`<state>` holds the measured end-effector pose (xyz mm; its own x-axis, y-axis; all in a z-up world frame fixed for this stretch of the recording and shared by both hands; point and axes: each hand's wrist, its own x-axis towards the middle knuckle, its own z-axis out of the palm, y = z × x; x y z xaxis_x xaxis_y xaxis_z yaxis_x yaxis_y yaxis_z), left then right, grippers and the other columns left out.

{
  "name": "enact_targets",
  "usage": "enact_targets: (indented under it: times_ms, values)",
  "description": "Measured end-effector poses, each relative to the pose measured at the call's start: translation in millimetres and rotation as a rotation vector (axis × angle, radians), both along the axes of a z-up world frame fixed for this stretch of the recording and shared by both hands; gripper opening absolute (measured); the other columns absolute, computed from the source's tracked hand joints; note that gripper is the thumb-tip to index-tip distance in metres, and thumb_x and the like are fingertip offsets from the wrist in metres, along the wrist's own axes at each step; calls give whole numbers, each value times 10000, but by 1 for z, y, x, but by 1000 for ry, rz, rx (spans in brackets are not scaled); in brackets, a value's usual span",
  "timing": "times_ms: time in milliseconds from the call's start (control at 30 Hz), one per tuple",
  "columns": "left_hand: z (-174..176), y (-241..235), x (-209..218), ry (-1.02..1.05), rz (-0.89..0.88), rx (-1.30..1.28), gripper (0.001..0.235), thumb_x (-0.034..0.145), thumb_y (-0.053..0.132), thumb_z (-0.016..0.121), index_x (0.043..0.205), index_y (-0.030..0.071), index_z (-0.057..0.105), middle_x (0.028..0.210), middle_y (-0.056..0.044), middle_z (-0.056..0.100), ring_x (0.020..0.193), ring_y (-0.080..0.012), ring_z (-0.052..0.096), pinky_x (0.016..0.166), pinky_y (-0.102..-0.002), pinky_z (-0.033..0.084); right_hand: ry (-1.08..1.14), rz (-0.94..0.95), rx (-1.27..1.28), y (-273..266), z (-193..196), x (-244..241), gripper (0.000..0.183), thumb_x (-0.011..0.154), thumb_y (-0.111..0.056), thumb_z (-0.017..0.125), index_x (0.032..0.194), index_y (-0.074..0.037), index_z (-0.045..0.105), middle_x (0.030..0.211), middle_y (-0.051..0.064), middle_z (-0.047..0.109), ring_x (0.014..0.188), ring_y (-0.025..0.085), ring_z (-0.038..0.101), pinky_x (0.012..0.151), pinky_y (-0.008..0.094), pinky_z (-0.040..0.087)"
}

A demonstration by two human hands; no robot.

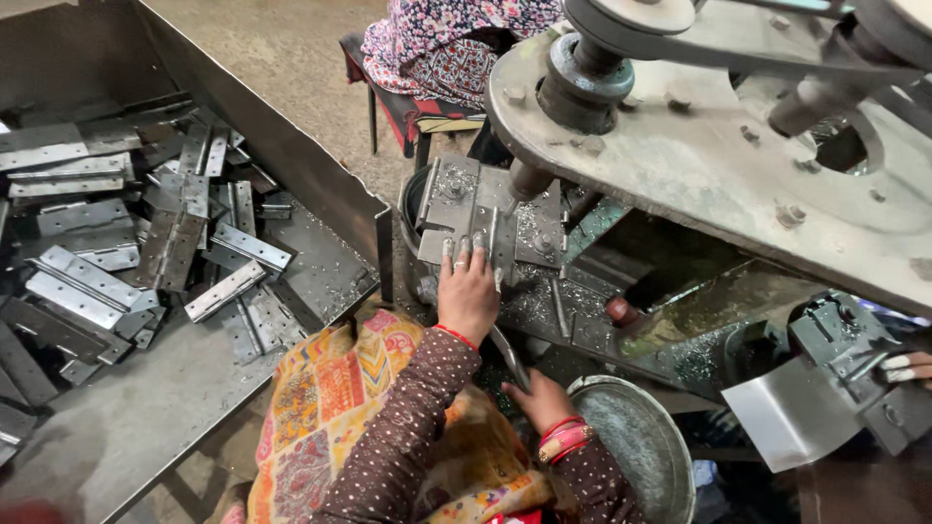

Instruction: The person places a metal plate into a machine and uses a lever to press components together, repeating this process for multiple plates.

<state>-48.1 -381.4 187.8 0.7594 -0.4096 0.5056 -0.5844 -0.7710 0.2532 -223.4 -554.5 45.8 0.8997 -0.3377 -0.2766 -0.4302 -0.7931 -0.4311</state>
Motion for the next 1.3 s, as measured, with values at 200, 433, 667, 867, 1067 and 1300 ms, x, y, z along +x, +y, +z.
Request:
enact_targets:
  times_ms: [200,433,667,867,1067,1300]
  values:
    - [4,4,-2,38,-5,-2,278,873,191,594,1045,19,730,1308,-151,629,1276,-333,559,1096,-572,379,-12,-76,-58,23,-70,-22,574,893,-606,638,1049,-54,620,826,253,726,828,465,708,732,560,546]
    - [5,9,-5,-20,2,19,325,891,179,578,1124,4,723,1307,-151,627,1285,-328,562,1150,-554,365,-38,-148,-58,31,-91,-21,485,888,-538,617,1057,-84,634,840,267,719,843,495,689,730,589,535]
    - [-2,-12,25,-87,55,89,350,880,162,554,1141,-8,714,1378,-199,608,1324,-346,543,1168,-543,322,-16,-15,-119,-9,-44,-12,635,846,-660,655,973,-39,625,850,251,721,831,467,705,711,546,552]
    - [-3,-21,32,-13,75,101,352,934,170,519,1162,-22,706,1310,-193,615,1335,-373,527,1197,-563,304,39,-120,-104,27,-80,-22,540,908,-593,595,1079,-81,599,793,251,717,780,464,714,680,561,548]
    - [-6,-14,26,-57,76,79,401,920,180,528,1216,-41,686,1322,-183,614,1344,-350,531,1185,-558,300,-22,-75,-34,22,-80,-19,543,913,-574,611,1061,-52,612,837,256,723,805,482,711,692,556,557]
    - [-12,-34,54,16,23,104,300,914,197,563,1104,43,736,1314,-181,625,1308,-348,554,1157,-580,336,24,35,-64,-6,-31,-13,609,864,-637,655,1013,-47,645,880,257,730,866,467,708,745,548,557]
